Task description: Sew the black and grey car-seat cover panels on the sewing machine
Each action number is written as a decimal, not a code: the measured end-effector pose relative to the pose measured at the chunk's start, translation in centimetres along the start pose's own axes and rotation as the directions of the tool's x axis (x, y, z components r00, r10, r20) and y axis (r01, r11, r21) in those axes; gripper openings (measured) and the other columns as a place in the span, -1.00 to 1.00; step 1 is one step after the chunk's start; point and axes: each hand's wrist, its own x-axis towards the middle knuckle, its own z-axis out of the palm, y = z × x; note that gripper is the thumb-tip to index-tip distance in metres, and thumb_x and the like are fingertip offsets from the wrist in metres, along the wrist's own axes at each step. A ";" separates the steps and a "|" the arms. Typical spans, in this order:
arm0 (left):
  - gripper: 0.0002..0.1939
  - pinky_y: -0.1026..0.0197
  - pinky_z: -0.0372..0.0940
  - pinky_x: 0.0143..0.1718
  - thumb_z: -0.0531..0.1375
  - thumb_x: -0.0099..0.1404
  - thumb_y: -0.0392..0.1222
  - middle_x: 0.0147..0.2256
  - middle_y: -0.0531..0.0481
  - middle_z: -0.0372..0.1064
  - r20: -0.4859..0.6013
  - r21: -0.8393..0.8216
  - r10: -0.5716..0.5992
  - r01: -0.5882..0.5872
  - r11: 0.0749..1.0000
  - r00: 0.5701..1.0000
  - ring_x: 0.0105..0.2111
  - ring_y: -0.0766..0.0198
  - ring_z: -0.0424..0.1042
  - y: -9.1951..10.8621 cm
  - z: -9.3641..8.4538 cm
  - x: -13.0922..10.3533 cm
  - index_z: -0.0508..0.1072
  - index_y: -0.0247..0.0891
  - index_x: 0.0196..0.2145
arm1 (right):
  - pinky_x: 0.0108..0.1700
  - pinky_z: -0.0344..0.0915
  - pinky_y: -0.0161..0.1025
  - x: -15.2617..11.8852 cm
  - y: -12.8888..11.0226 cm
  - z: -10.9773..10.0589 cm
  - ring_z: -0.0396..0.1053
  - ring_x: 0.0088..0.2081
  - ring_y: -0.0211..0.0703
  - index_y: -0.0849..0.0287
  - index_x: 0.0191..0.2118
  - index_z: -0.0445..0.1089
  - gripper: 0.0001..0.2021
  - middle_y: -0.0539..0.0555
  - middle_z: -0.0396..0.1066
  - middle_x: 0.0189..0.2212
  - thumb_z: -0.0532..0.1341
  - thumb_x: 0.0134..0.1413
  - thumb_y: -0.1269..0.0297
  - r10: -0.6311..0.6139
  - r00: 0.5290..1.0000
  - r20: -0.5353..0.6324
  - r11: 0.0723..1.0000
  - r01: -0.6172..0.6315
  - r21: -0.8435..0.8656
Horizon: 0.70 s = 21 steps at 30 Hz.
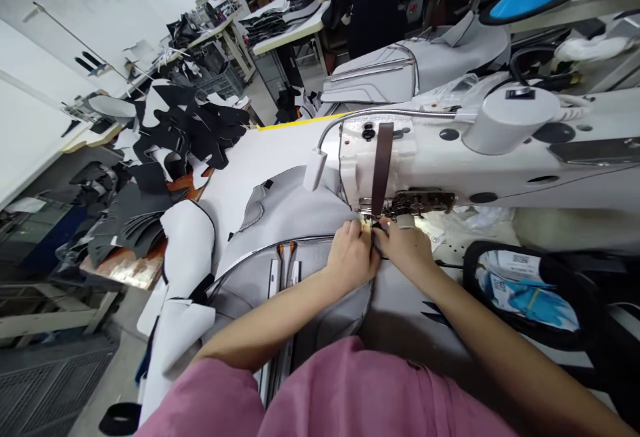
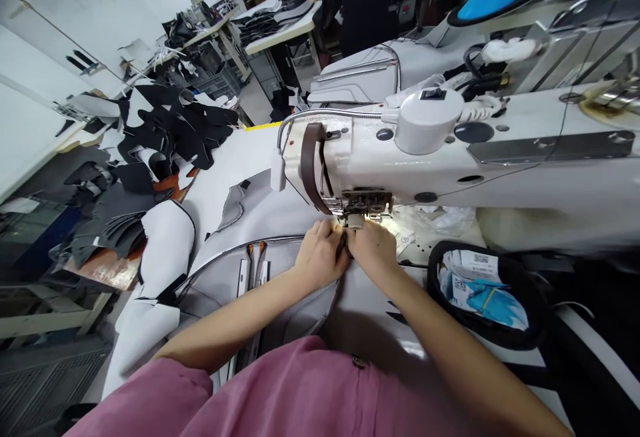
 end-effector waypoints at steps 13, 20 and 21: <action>-0.61 0.04 0.23 -0.16 0.12 0.16 -0.16 -0.21 -0.19 0.28 0.023 -0.100 -0.040 0.042 0.994 0.999 -0.20 0.04 0.24 -0.4 0.0 0.4 0.26 -0.39 -0.07 | -0.43 0.07 -0.32 0.5 -0.6 0.6 0.38 -0.40 -0.21 0.10 -0.22 0.47 -0.73 0.01 0.47 -0.44 0.05 0.15 0.18 -0.017 1.000 -0.010 0.977 0.019 0.212; -0.85 0.06 0.25 -0.19 0.10 0.18 -0.19 -0.28 -0.18 0.30 0.031 -0.119 -0.019 0.023 0.993 0.999 -0.23 0.07 0.27 -0.8 -0.1 0.4 0.34 -0.31 -0.31 | -0.30 0.23 -0.27 -2.3 1.0 0.3 0.43 -0.27 -0.13 0.11 -0.09 0.45 -0.68 0.08 0.51 -0.28 -0.02 0.25 0.24 -0.231 0.972 -0.047 0.961 0.235 0.145; -0.88 0.07 0.26 -0.19 0.10 0.16 -0.21 -0.28 -0.17 0.30 0.033 -0.122 -0.010 0.014 0.992 0.999 -0.23 0.08 0.28 -1.0 -0.2 0.5 0.34 -0.30 -0.34 | -0.26 0.26 -0.25 -3.2 1.7 0.2 0.43 -0.25 -0.13 0.15 -0.06 0.43 -0.68 0.10 0.50 -0.24 -0.02 0.25 0.26 -0.273 0.956 -0.109 0.946 0.288 0.150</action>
